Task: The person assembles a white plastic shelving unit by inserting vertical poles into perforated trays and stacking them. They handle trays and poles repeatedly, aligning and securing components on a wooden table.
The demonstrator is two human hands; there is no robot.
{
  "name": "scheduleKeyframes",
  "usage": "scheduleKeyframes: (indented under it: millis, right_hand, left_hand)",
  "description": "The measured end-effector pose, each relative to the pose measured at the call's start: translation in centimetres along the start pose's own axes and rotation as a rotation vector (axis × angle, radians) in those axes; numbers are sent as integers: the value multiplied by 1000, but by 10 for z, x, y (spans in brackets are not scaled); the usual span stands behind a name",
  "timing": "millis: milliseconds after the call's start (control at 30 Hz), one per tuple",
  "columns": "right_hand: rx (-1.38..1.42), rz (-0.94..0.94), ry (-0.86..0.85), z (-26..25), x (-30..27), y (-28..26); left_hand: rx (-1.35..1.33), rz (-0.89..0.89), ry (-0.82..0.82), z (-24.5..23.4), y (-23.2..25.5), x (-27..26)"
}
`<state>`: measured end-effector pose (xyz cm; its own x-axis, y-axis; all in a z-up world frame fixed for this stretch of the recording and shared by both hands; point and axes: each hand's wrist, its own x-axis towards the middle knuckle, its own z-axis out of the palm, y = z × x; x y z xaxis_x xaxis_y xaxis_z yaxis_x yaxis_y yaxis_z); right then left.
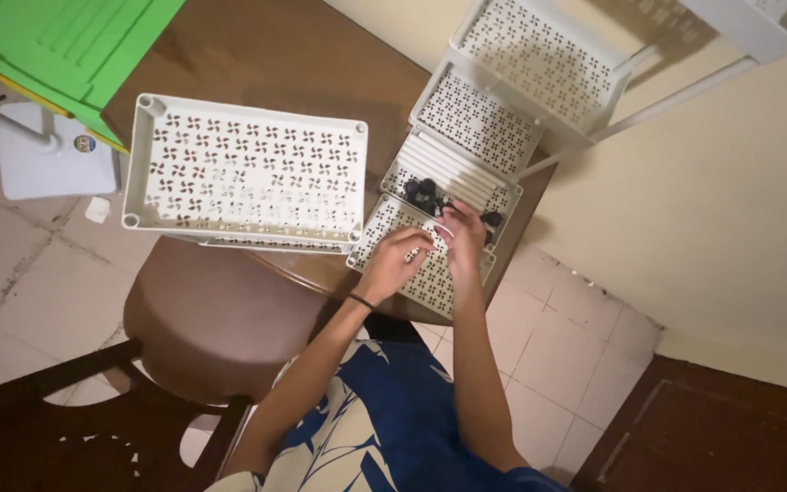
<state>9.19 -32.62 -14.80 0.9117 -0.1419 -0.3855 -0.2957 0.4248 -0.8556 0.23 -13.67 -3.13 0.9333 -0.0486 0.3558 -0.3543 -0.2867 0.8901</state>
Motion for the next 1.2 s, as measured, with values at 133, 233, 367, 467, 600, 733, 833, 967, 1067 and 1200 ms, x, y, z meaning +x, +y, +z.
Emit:
scheduleKeyframes:
  millis: [133,233,367,467,600,733,833,967,1067,1200]
  right_hand:
    - [-2,4,-87,37,-47,-12]
    - [-120,43,-121,68,-79,-19]
    - [-257,71,-197,99,-115,-22]
    - [-330,72,-266,112,-136,-19]
    - [-448,56,-341,122,-148,-15]
    - [-475,58,-385,129,-154,-12]
    - [-534,50,-397,134,-156,-12]
    - [-575,44,-394,135,-155,-14]
    - [-597,-4,-439,136,-149,-17]
    - [-540,1,-512,128,-139,-13]
  left_hand:
    - [-5,68,113,-26,16,-17]
    - [-93,51,204,-54,27,-25]
    - [-66,46,492,-102,33,-32]
    - [148,49,658,-153,27,-42]
    - [298,-71,864,-220,4,-53]
    - [488,-131,875,-259,-24,-76]
    - [496,-165,863,-267,-47,-85]
    - [-22,-318,835,-266,-74,-95]
    - [-6,-450,809,-272,-88,-107]
    - [-225,-443,713,-278,-102,-130]
